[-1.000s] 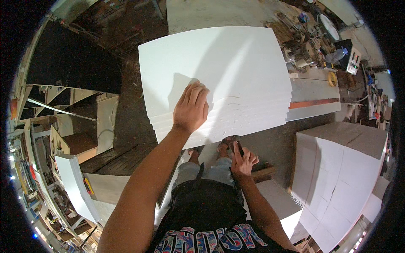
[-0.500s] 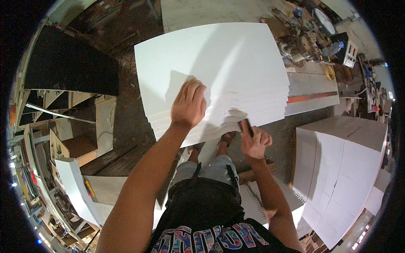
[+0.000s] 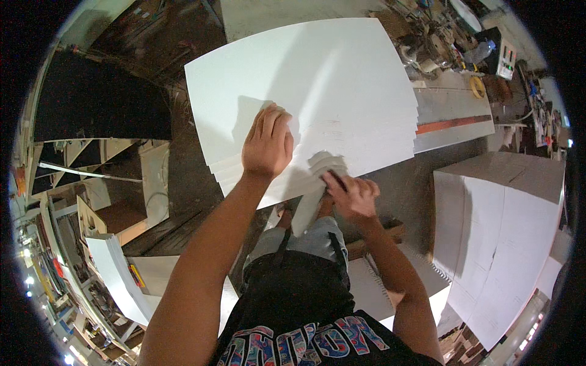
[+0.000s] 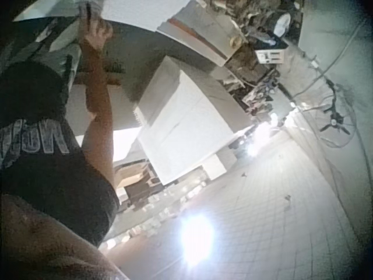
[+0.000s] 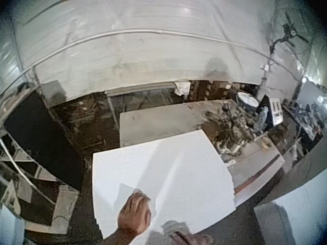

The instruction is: The person sands the edges of stacked white panels using a sanding block. The person repeatedly lifts and repositions the stack to access different edges, then continues sanding the edges with consistent strokes.

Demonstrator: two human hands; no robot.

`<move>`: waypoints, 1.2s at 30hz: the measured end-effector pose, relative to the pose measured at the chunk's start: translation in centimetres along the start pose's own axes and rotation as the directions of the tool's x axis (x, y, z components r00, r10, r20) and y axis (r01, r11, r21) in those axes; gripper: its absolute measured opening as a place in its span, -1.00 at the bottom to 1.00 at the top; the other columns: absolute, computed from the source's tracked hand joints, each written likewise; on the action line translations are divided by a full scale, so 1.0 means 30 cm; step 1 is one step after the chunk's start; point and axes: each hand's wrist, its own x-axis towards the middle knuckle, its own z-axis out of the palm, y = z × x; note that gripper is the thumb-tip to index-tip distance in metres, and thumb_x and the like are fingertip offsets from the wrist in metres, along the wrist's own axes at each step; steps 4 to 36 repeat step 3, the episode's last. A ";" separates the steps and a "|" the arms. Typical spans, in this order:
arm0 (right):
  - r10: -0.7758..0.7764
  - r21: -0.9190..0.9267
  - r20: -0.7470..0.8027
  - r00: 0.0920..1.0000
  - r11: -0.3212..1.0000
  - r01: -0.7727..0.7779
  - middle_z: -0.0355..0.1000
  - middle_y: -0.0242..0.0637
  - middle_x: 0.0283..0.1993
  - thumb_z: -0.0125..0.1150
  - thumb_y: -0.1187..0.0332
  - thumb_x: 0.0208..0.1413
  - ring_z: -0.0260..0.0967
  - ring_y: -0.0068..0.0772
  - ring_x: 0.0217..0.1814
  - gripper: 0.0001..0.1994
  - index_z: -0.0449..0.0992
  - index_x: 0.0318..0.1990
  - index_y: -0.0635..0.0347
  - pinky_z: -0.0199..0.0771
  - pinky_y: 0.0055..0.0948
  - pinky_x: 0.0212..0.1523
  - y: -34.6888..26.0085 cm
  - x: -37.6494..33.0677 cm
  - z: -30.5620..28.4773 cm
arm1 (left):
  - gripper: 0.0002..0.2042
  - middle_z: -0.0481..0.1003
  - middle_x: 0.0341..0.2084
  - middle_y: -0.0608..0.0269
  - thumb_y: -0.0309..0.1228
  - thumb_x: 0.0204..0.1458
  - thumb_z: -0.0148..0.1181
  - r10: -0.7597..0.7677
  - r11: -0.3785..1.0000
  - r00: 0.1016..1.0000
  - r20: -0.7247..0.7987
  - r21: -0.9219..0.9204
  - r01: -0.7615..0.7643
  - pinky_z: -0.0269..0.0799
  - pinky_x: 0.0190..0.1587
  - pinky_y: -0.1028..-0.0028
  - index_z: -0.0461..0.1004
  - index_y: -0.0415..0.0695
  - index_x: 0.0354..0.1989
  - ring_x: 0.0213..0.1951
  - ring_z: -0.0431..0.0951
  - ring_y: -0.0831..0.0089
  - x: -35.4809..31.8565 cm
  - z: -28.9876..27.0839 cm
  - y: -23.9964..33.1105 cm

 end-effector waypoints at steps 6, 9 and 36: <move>-0.028 -0.073 0.067 0.997 0.997 0.033 0.46 -0.32 0.42 0.36 -0.05 0.57 0.32 -0.29 0.46 -0.29 0.39 0.79 -0.28 0.25 0.15 0.54 -0.042 0.088 0.052 | -0.64 0.53 0.32 0.00 -0.52 0.41 0.28 -0.039 0.998 0.999 0.031 0.042 0.038 0.51 0.59 -0.11 0.54 -0.15 0.34 0.52 0.53 -0.20 -0.001 0.007 0.001; -0.028 -0.073 0.067 0.997 0.997 0.033 0.46 -0.32 0.42 0.36 -0.05 0.57 0.32 -0.29 0.46 -0.29 0.39 0.79 -0.28 0.25 0.15 0.54 -0.042 0.088 0.052 | -0.64 0.53 0.32 0.00 -0.52 0.41 0.28 -0.039 0.998 0.999 0.031 0.042 0.038 0.51 0.59 -0.11 0.54 -0.15 0.34 0.52 0.53 -0.20 -0.001 0.007 0.001; -0.028 -0.073 0.067 0.997 0.997 0.033 0.46 -0.32 0.42 0.36 -0.05 0.57 0.32 -0.29 0.46 -0.29 0.39 0.79 -0.28 0.25 0.15 0.54 -0.042 0.088 0.052 | -0.64 0.53 0.32 0.00 -0.52 0.41 0.28 -0.039 0.998 0.999 0.031 0.042 0.038 0.51 0.59 -0.11 0.54 -0.15 0.34 0.52 0.53 -0.20 -0.001 0.007 0.001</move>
